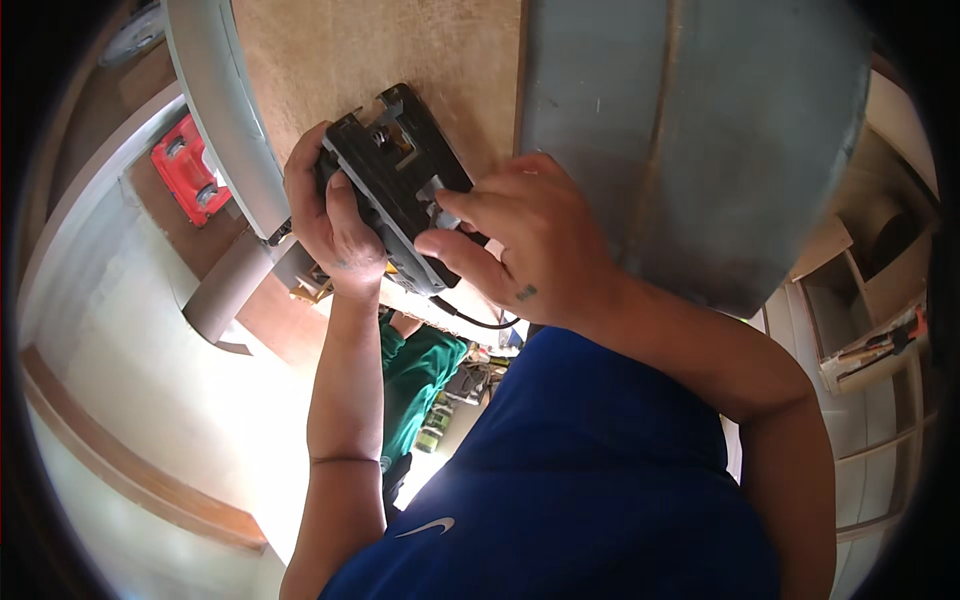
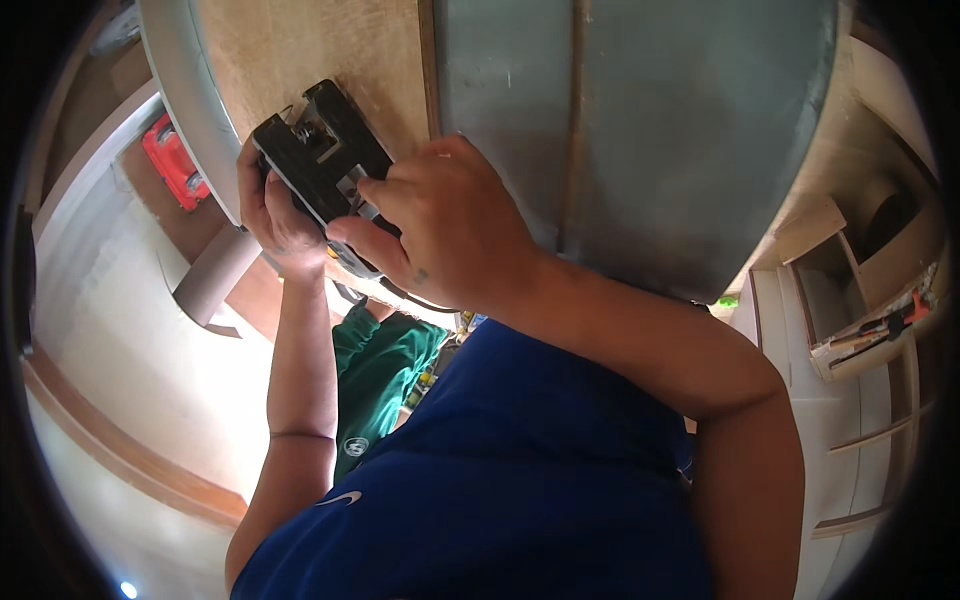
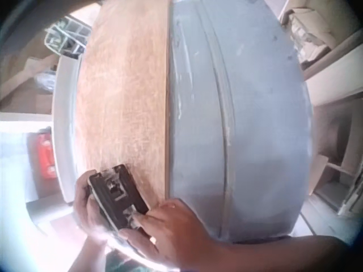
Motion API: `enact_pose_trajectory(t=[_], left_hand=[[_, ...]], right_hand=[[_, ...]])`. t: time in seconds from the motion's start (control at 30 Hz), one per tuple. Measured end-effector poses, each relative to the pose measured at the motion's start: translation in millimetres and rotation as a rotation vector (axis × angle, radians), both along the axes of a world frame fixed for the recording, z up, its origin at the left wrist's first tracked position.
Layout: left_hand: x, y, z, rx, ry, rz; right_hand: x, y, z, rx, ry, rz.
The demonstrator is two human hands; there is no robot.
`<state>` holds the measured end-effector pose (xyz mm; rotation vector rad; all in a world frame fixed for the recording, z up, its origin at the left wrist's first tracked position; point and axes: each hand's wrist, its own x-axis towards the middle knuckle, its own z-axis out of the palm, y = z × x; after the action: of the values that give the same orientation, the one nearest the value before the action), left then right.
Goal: The person uses a jigsaw to cut a large sheet of plywood on a workbench. They adjust the tool's settings and blade depth, then proceed to cut along a marked line. The person also retrieves a small metal piece from a toolbox and attaches it to the jigsaw.
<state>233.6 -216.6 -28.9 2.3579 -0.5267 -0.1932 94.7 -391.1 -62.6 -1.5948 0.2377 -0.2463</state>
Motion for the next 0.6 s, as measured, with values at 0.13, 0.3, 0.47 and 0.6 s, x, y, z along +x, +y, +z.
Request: enact_pose_trajectory(t=[0.13,0.3,0.47,0.6], left_hand=[[0.4,2.1,-0.5,0.114,-0.124,-0.112],[2.4,10.9,-1.8,0.074,-0.107,-0.173],[4.8,6.7,0.6,0.094,-0.101,-0.201],[3.0,9.6,-1.5,0.12,-0.119,-0.173]], right_hand=[[-1.9,-4.0,-4.1,0.071,-0.013,0.034],[0.3,-14.4,1.6,0.112,0.008,0.096],[-1.6,-16.9,-3.2,0.058,-0.017,0.146],[-4.4,-19.2,2.2,0.153,0.167,0.238]])
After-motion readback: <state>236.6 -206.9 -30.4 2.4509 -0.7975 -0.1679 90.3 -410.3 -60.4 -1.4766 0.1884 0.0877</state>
